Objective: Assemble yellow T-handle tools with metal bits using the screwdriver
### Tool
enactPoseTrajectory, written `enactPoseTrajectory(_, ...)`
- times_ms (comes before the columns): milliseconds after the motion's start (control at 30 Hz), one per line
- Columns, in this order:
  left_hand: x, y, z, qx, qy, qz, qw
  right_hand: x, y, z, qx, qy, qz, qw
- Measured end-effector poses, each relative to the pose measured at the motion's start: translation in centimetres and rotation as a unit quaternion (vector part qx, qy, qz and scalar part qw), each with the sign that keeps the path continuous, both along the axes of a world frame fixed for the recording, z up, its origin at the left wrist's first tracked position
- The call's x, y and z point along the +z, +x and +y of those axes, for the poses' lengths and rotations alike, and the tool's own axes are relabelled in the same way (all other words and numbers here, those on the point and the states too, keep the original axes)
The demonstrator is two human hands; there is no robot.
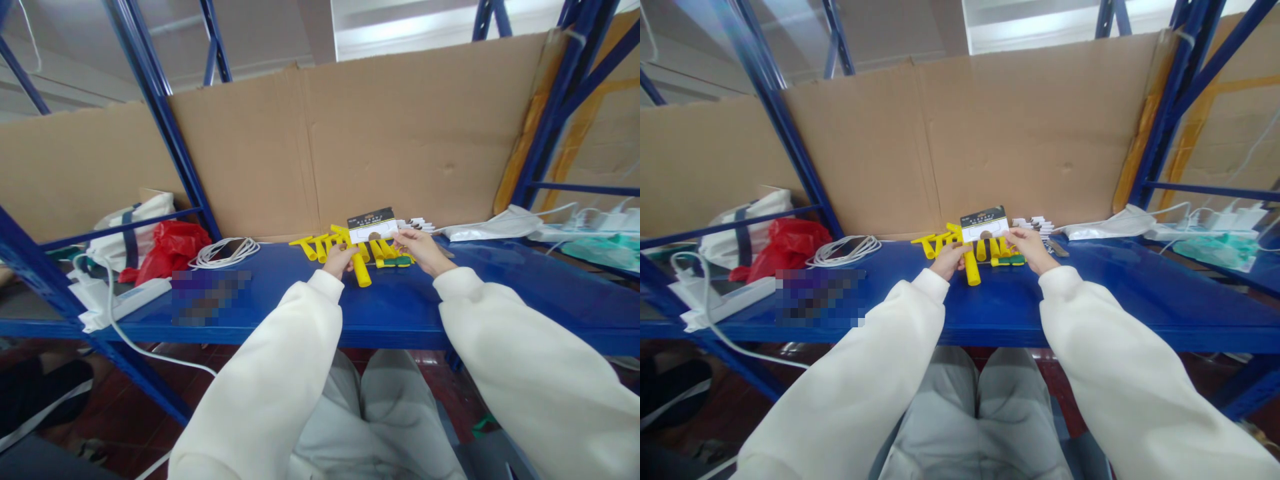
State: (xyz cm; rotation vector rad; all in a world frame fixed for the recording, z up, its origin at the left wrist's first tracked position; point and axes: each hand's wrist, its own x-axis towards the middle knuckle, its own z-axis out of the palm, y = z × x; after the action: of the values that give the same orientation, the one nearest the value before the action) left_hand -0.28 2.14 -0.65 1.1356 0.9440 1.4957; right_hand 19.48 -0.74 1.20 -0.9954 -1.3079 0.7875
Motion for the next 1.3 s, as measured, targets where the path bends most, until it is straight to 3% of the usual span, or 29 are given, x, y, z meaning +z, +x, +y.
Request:
enactPoseTrajectory(67,0.7,-0.1,-0.3,0.004,-0.037,-0.013,0.999,0.1,0.0,-0.1,0.006,0.004,0.010,1.000)
enactPoseTrajectory(267,2.5,-1.1,-0.8,0.100,-0.047,-0.124,0.986,0.1,0.2,0.0,0.026,0.009,0.034,0.999)
enactPoseTrajectory(633,2.9,-1.6,-0.7,0.211,-0.046,-0.218,0.952,-0.5,1.3,1.3,0.030,0.041,0.035,0.998)
enactPoseTrajectory(833,3.1,-1.6,-0.9,0.188,-0.051,-0.227,0.954,-0.4,1.1,1.0,0.049,0.035,0.037,0.997)
enactPoseTrajectory(1067,3.1,-1.2,-1.1,0.087,-0.096,-0.165,0.978,-0.4,0.5,0.2,0.104,-0.011,-0.013,0.994)
enactPoseTrajectory(1300,2.7,-1.3,-1.0,0.031,-0.090,-0.121,0.988,-0.5,0.7,0.2,0.101,-0.018,-0.035,0.994)
